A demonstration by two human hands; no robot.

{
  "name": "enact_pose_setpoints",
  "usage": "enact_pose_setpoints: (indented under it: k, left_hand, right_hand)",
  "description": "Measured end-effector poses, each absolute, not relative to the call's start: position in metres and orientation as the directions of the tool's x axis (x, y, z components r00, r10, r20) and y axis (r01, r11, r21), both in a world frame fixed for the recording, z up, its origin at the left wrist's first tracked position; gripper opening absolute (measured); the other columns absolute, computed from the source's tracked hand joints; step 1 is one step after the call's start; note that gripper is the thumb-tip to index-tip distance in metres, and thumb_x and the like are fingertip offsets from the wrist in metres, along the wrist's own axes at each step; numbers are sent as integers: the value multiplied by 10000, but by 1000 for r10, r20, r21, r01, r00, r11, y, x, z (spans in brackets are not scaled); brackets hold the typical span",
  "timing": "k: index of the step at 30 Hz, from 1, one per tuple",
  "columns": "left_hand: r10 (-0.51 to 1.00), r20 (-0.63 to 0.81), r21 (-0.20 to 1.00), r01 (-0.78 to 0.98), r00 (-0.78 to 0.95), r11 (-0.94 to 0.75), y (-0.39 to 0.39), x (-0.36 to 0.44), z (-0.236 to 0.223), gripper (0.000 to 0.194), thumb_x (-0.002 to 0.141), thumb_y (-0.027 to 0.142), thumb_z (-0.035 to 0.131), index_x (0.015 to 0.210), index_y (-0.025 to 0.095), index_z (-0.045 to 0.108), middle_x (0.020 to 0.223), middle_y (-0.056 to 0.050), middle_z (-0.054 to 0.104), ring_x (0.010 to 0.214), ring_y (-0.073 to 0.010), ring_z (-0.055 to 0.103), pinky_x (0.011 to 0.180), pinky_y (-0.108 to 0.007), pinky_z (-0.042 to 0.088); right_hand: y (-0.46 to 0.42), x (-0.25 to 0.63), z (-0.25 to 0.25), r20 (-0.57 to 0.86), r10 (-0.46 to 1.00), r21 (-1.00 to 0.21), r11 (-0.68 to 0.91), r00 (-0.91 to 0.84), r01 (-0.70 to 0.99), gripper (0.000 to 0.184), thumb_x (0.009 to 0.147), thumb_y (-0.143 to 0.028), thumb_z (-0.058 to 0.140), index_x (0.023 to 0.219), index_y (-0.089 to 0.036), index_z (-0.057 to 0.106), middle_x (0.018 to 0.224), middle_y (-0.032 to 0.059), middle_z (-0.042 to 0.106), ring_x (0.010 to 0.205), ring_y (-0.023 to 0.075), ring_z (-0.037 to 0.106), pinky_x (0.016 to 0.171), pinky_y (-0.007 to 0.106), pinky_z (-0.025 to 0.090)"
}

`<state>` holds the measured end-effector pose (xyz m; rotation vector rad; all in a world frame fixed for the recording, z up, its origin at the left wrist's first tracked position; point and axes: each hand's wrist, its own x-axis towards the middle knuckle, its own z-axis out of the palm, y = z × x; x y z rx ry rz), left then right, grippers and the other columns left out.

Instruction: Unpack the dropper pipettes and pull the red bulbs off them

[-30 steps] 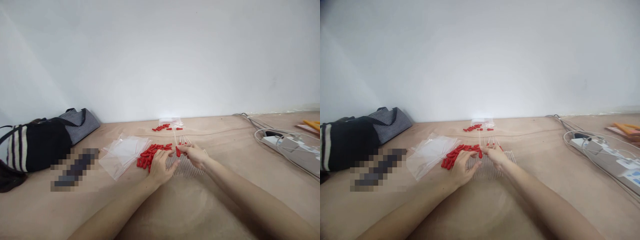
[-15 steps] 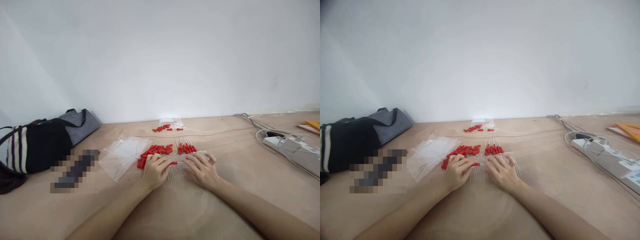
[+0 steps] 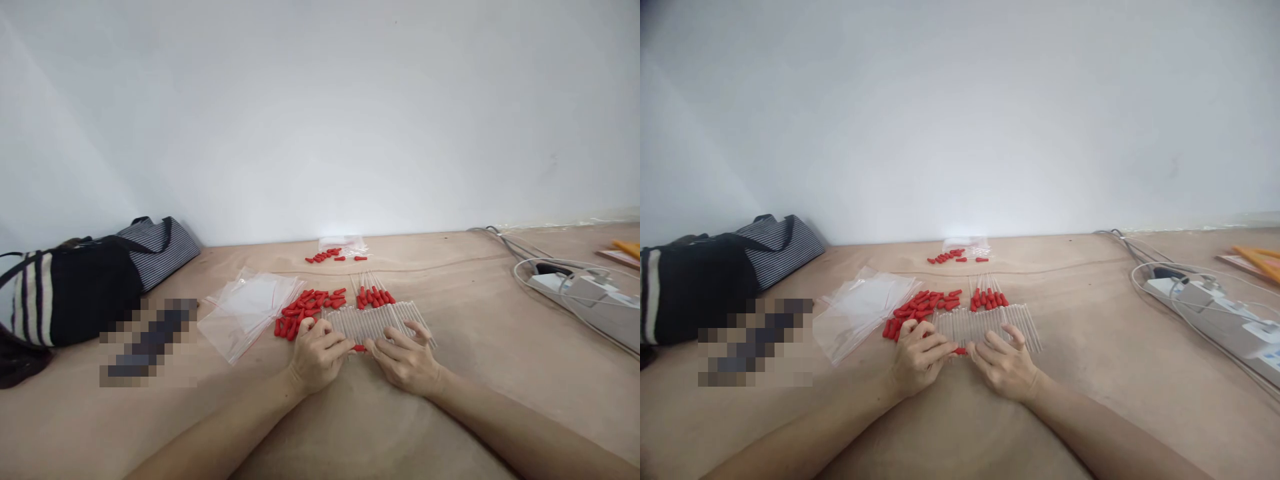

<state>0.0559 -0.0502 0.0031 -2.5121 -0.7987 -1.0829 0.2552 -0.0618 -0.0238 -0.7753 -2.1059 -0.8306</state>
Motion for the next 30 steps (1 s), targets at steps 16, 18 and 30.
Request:
enact_pose_setpoints:
  k: [16, 18, 30]
  left_hand:
    - [561, 746, 114, 762, 359, -638, -40, 19, 15, 137, 806, 209, 517, 776, 249, 645, 745, 9, 661, 709, -157, 533, 678, -327, 299]
    - [667, 676, 164, 818, 314, -551, -30, 14, 20, 140, 808, 259, 518, 794, 258, 657, 791, -8, 650, 770, -175, 542, 692, -331, 311]
    - [865, 451, 221, 911, 220, -347, 33, 63, 32, 167, 702, 364, 611, 778, 222, 655, 808, -26, 673, 841, -246, 554, 738, -389, 312]
  right_hand:
    - [-51, 303, -10, 783, 583, -75, 437, -219, 896, 180, 823, -242, 462, 792, -255, 638, 590, -41, 627, 664, 106, 536, 872, 373, 167]
    - [-43, 317, -9, 683, 725, -193, 295, -88, 936, 228, 828, -289, 422, 816, -246, 645, 659, -1, 653, 701, 141, 546, 843, 380, 201]
    - [-13, 349, -18, 171, 963, -458, -109, 208, 882, 230, 742, -250, 448, 775, -190, 668, 780, 72, 675, 722, 210, 608, 600, 267, 384]
